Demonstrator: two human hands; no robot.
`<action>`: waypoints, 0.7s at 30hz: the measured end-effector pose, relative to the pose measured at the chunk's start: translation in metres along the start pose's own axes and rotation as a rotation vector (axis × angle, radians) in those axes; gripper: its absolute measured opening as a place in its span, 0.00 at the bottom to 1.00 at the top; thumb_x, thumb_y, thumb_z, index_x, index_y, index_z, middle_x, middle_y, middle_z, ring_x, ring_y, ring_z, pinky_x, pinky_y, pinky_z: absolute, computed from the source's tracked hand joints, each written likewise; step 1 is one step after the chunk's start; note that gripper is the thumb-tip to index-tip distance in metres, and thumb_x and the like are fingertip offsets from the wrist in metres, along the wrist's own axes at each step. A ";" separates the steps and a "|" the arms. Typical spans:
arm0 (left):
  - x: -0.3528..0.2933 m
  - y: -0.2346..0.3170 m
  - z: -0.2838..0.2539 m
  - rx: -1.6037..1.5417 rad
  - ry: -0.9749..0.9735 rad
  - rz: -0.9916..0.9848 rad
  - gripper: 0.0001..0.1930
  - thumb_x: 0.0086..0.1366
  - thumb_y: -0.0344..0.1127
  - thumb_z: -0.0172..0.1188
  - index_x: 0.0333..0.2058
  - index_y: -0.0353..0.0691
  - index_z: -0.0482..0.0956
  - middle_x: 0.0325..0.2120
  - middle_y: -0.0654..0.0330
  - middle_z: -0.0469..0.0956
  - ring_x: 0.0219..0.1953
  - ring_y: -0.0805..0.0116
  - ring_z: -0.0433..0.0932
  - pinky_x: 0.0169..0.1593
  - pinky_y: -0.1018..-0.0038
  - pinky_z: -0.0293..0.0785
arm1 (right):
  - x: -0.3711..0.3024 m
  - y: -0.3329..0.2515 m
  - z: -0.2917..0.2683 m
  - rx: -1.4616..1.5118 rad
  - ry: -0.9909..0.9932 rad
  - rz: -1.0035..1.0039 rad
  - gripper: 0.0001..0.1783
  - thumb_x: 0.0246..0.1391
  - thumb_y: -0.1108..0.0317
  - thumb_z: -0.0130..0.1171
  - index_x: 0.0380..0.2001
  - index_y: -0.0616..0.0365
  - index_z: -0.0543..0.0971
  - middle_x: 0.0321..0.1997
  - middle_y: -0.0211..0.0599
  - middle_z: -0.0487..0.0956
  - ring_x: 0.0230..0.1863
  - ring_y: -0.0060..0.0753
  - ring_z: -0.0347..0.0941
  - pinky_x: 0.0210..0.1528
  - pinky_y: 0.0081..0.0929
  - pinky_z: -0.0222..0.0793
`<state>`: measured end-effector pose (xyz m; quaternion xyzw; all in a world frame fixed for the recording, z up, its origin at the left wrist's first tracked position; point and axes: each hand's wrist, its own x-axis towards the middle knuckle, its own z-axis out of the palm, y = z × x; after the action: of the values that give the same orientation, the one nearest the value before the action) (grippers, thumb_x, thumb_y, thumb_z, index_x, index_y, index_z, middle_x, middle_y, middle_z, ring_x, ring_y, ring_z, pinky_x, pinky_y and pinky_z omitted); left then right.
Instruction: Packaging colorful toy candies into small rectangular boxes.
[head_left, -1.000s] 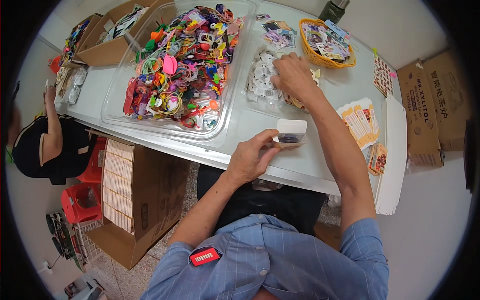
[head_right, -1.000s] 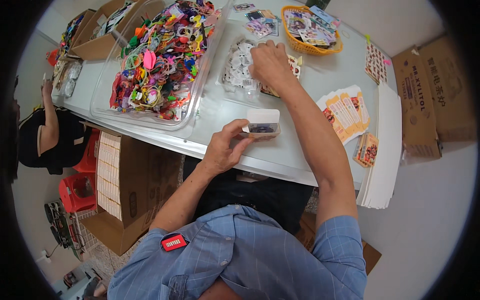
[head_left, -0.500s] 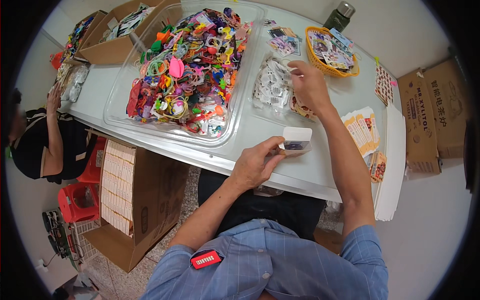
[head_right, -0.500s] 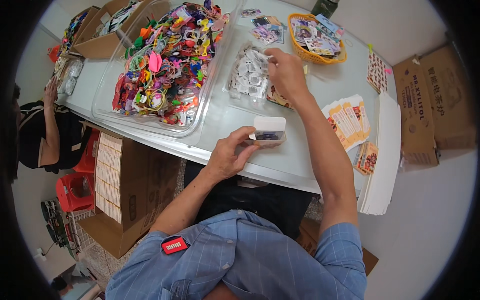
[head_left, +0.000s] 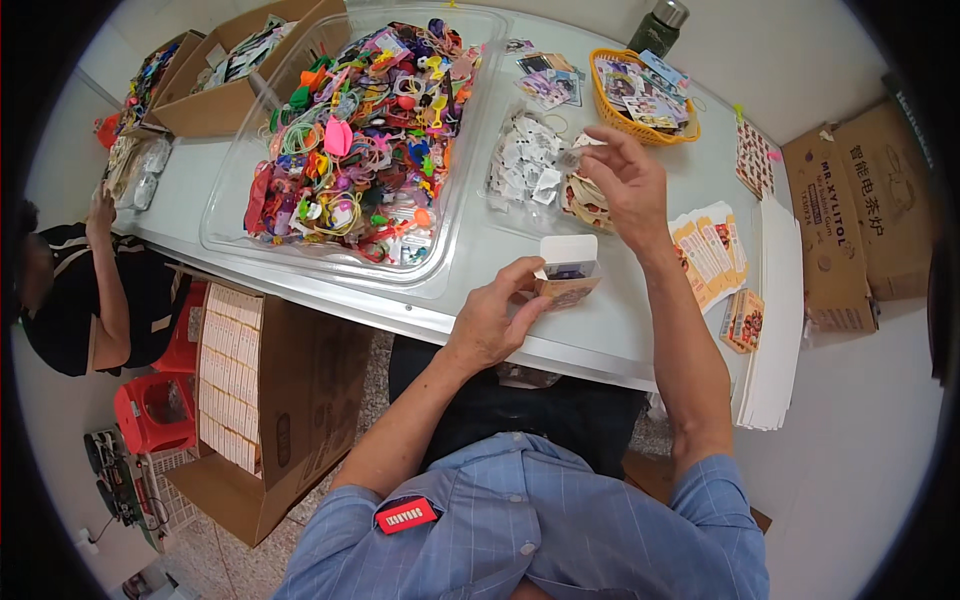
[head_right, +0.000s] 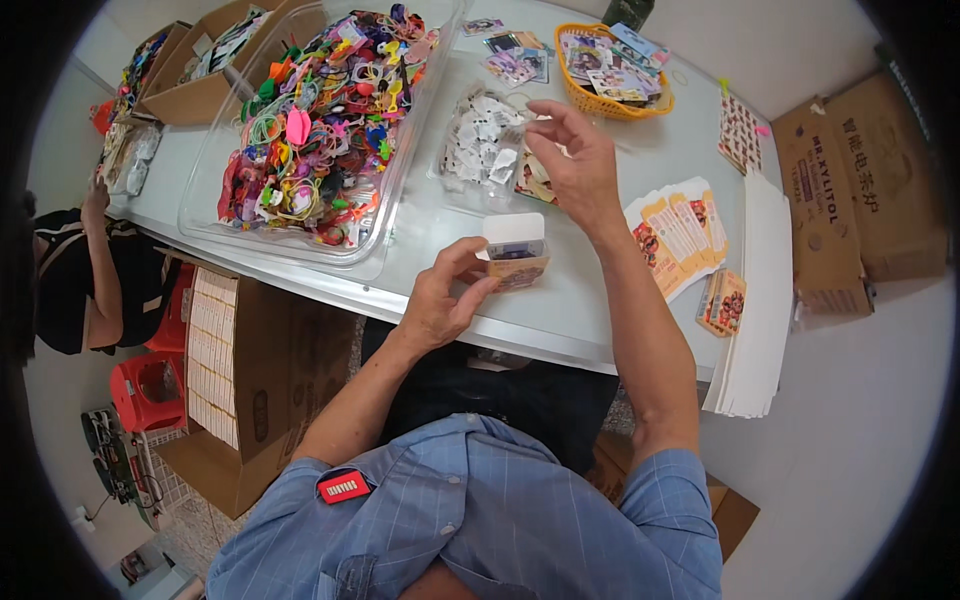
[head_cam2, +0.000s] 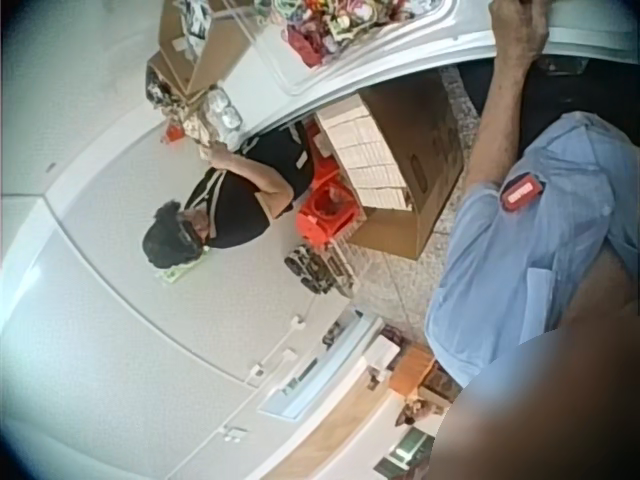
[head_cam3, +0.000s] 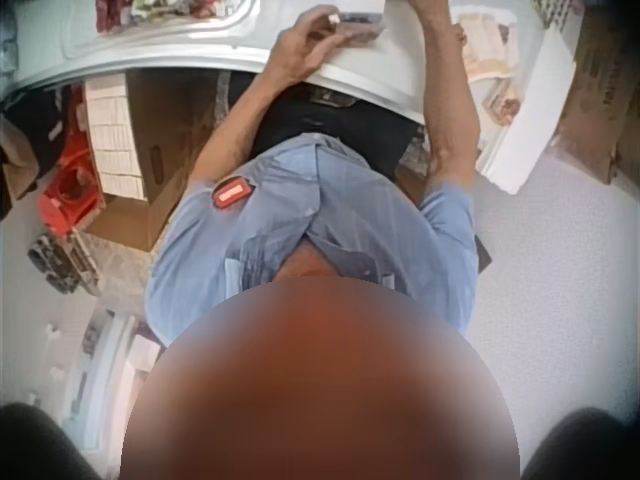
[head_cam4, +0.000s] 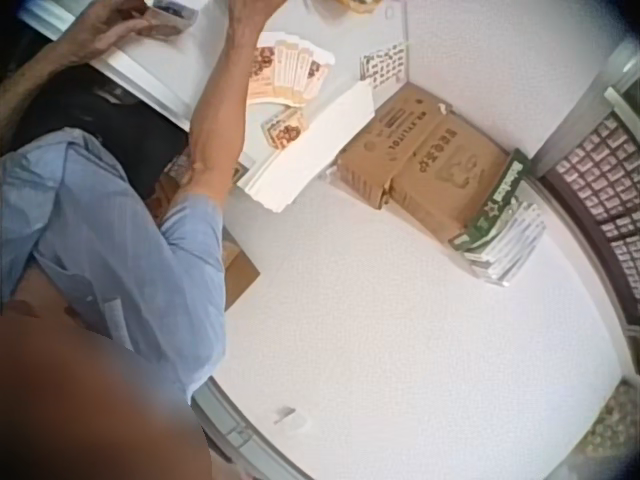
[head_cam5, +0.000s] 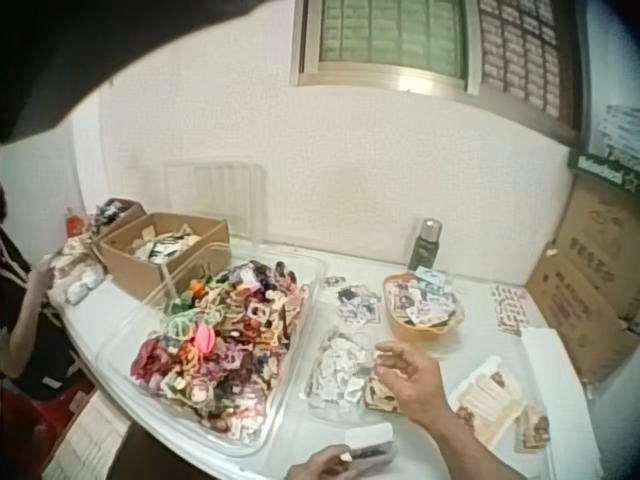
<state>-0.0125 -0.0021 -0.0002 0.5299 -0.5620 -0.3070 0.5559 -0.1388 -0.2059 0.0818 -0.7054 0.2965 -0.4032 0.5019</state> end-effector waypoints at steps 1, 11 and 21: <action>0.000 0.000 0.000 0.007 0.004 0.000 0.27 0.66 0.30 0.67 0.62 0.43 0.67 0.38 0.48 0.84 0.38 0.52 0.87 0.42 0.63 0.82 | -0.007 -0.005 -0.001 0.005 0.005 -0.007 0.21 0.62 0.76 0.63 0.57 0.63 0.77 0.45 0.35 0.84 0.49 0.21 0.78 0.53 0.19 0.73; -0.002 -0.002 0.000 0.005 0.028 0.004 0.27 0.65 0.29 0.68 0.60 0.41 0.69 0.39 0.48 0.84 0.38 0.53 0.87 0.41 0.64 0.82 | -0.077 -0.046 -0.024 -0.246 -0.195 -0.209 0.17 0.55 0.84 0.61 0.48 0.61 0.81 0.46 0.38 0.85 0.50 0.33 0.80 0.57 0.31 0.73; 0.001 0.002 0.000 0.077 0.022 0.080 0.26 0.63 0.27 0.69 0.59 0.39 0.71 0.39 0.48 0.85 0.40 0.54 0.88 0.43 0.65 0.83 | -0.071 -0.034 -0.035 -0.515 -0.117 -0.335 0.16 0.51 0.79 0.64 0.45 0.59 0.83 0.48 0.42 0.83 0.55 0.47 0.78 0.59 0.41 0.72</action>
<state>-0.0127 -0.0021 0.0021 0.5314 -0.5880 -0.2566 0.5531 -0.2042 -0.1529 0.1007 -0.8703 0.2391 -0.3508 0.2496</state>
